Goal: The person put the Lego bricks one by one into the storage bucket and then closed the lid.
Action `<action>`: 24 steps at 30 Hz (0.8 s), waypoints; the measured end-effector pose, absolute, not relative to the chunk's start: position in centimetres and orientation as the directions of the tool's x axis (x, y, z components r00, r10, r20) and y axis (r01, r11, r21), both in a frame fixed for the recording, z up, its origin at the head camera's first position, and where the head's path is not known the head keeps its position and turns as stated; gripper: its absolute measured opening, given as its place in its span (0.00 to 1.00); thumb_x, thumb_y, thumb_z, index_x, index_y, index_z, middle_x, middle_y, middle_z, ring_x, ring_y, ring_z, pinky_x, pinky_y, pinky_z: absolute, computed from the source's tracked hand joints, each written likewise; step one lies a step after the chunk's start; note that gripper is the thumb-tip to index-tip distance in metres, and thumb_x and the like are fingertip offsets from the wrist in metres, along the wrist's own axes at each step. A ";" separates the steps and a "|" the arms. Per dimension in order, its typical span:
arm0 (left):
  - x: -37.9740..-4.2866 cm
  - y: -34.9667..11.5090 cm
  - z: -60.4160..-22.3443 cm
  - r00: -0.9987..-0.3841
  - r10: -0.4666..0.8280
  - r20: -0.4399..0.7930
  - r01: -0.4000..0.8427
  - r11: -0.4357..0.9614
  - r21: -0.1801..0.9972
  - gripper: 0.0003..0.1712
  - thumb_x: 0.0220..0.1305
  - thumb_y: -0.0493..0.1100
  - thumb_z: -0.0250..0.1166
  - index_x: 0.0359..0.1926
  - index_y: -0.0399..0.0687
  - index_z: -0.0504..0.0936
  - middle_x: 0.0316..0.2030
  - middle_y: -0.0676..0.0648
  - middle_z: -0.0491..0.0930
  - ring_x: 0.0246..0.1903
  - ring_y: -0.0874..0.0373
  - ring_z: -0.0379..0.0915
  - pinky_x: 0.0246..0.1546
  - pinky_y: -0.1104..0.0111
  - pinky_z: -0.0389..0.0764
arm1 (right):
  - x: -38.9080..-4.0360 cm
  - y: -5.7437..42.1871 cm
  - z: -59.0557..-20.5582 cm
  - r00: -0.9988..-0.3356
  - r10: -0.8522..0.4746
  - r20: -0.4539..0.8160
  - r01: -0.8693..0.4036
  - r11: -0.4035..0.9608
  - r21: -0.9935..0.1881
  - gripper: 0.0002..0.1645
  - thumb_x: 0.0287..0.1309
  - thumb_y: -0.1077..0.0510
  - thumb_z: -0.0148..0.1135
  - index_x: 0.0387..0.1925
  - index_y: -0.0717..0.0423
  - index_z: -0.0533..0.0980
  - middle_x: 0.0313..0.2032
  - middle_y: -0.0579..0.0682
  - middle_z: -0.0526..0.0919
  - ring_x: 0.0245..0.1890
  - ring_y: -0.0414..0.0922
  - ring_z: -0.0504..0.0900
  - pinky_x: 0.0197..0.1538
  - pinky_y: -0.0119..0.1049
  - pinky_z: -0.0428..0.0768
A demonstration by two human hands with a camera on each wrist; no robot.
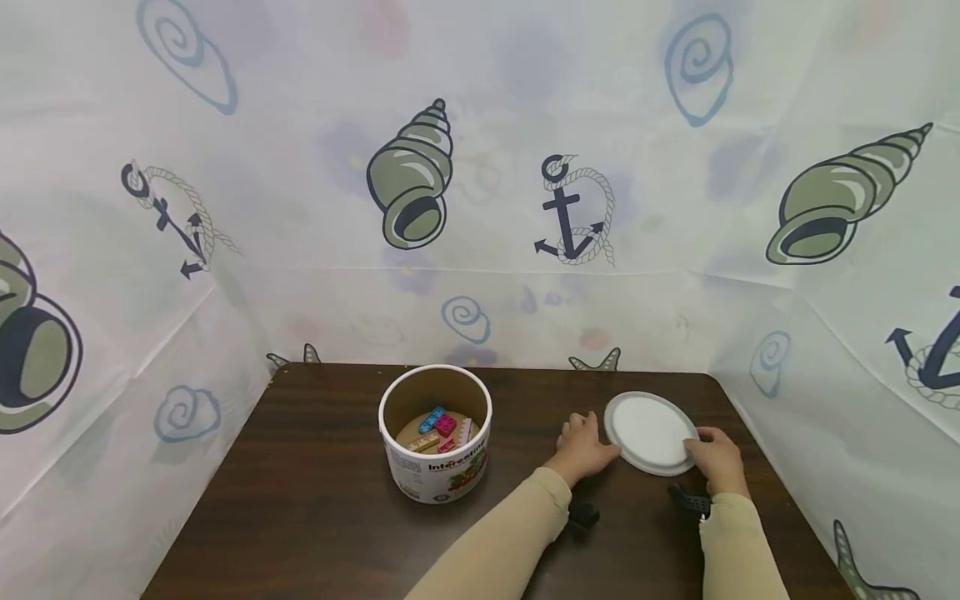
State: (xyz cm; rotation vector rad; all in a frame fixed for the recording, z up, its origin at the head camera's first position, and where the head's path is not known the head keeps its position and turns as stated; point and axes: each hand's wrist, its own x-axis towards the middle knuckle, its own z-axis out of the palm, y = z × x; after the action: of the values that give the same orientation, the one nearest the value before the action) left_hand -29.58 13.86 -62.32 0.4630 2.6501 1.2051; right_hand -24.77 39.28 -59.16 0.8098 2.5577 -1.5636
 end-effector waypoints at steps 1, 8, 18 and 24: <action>-29.6 13.7 -62.0 -0.935 0.354 -0.035 0.202 0.609 0.767 0.48 0.70 0.58 0.70 0.81 0.40 0.67 0.65 0.39 0.67 0.62 0.46 0.63 0.66 0.53 0.68 | -24.9 39.0 -59.0 -0.873 0.385 -0.300 0.446 0.378 -0.811 0.42 0.77 0.51 0.54 0.81 0.69 0.57 0.77 0.80 0.58 0.72 0.74 0.64 0.72 0.71 0.70; -29.3 13.0 -60.8 -0.931 0.364 -0.031 0.196 0.570 0.798 0.41 0.66 0.57 0.74 0.74 0.43 0.76 0.54 0.44 0.68 0.53 0.52 0.61 0.58 0.58 0.65 | -25.0 38.3 -58.9 -0.893 0.345 -0.291 0.420 0.398 -0.816 0.39 0.79 0.50 0.55 0.80 0.67 0.60 0.79 0.78 0.56 0.76 0.74 0.61 0.77 0.71 0.64; -28.9 12.7 -58.3 -0.912 0.387 -0.136 0.029 0.391 0.920 0.31 0.71 0.58 0.72 0.62 0.40 0.83 0.62 0.37 0.68 0.57 0.46 0.67 0.64 0.51 0.72 | -24.3 38.9 -57.3 -0.901 0.387 -0.197 0.352 0.386 -0.853 0.34 0.79 0.53 0.58 0.77 0.66 0.64 0.66 0.72 0.73 0.53 0.60 0.77 0.46 0.42 0.78; -25.6 10.3 -56.0 -0.903 0.429 0.007 0.132 0.263 0.956 0.40 0.72 0.56 0.72 0.78 0.50 0.71 0.59 0.40 0.68 0.49 0.59 0.75 0.52 0.63 0.82 | -23.2 37.5 -54.8 -0.918 0.387 -0.085 0.251 0.400 -0.881 0.34 0.82 0.51 0.60 0.78 0.64 0.66 0.62 0.62 0.80 0.51 0.42 0.79 0.45 0.21 0.77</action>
State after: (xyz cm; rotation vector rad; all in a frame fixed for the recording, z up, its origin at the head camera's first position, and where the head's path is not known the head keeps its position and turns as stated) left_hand -25.63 10.32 -56.02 0.5200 2.2820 1.6875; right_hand -23.19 37.49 -54.84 0.6274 2.7373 -1.6842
